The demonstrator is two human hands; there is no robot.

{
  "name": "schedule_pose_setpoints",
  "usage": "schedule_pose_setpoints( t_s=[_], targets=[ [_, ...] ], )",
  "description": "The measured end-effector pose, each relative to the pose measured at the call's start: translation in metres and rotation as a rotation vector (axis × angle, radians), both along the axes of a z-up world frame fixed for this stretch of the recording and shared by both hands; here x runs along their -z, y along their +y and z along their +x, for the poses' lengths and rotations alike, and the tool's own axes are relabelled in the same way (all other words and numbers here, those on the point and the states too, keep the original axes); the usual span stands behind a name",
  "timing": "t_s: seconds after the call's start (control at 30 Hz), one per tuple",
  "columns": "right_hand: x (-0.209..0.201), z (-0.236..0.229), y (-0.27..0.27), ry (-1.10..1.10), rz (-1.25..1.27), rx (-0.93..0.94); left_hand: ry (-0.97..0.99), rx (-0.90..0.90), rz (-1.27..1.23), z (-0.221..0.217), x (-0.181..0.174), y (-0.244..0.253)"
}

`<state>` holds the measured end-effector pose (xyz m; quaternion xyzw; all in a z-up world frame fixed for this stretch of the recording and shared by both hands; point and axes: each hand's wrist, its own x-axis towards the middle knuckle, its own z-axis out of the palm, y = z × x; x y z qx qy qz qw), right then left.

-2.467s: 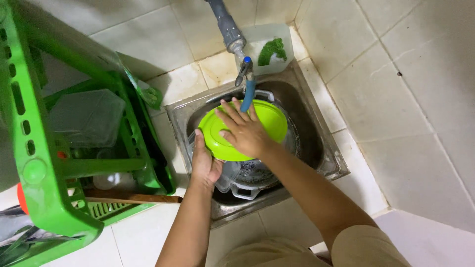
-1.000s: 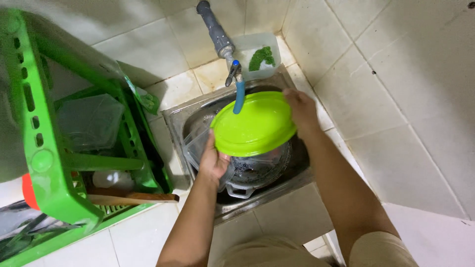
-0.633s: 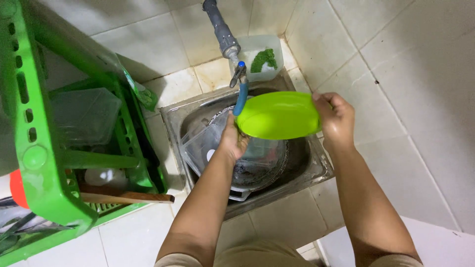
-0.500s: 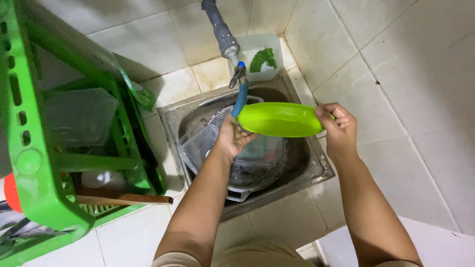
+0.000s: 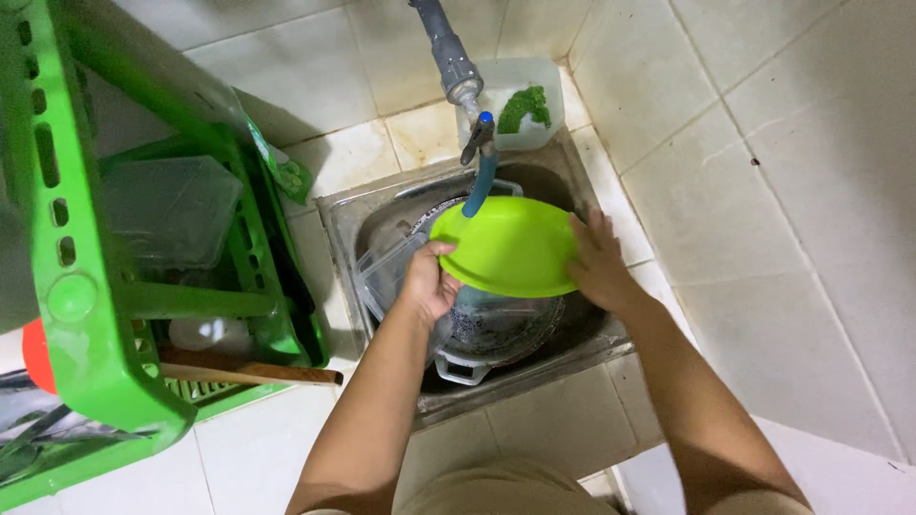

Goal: Washing various dishes, containers, and a wooden cutting board in a kitchen sink.

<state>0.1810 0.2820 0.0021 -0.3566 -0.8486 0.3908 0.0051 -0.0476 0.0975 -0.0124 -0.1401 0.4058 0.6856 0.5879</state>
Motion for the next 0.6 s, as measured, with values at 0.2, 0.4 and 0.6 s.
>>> schedule_pose_setpoints(
  t_s=[0.2, 0.4, 0.6],
  targets=[
    [0.009, -0.098, -0.049, -0.416, 0.301, -0.096, 0.162, -0.051, -0.037, 0.005, -0.030, -0.020],
    [-0.002, -0.149, -0.101, 0.078, 0.293, -0.506, 0.162, -0.088, -0.029, 0.016, -0.046, -0.022],
    [-0.037, -0.090, -0.105, 0.135, 0.174, -0.790, 0.289, -0.247, 0.101, 0.004, -0.005, -0.039]
  ],
)
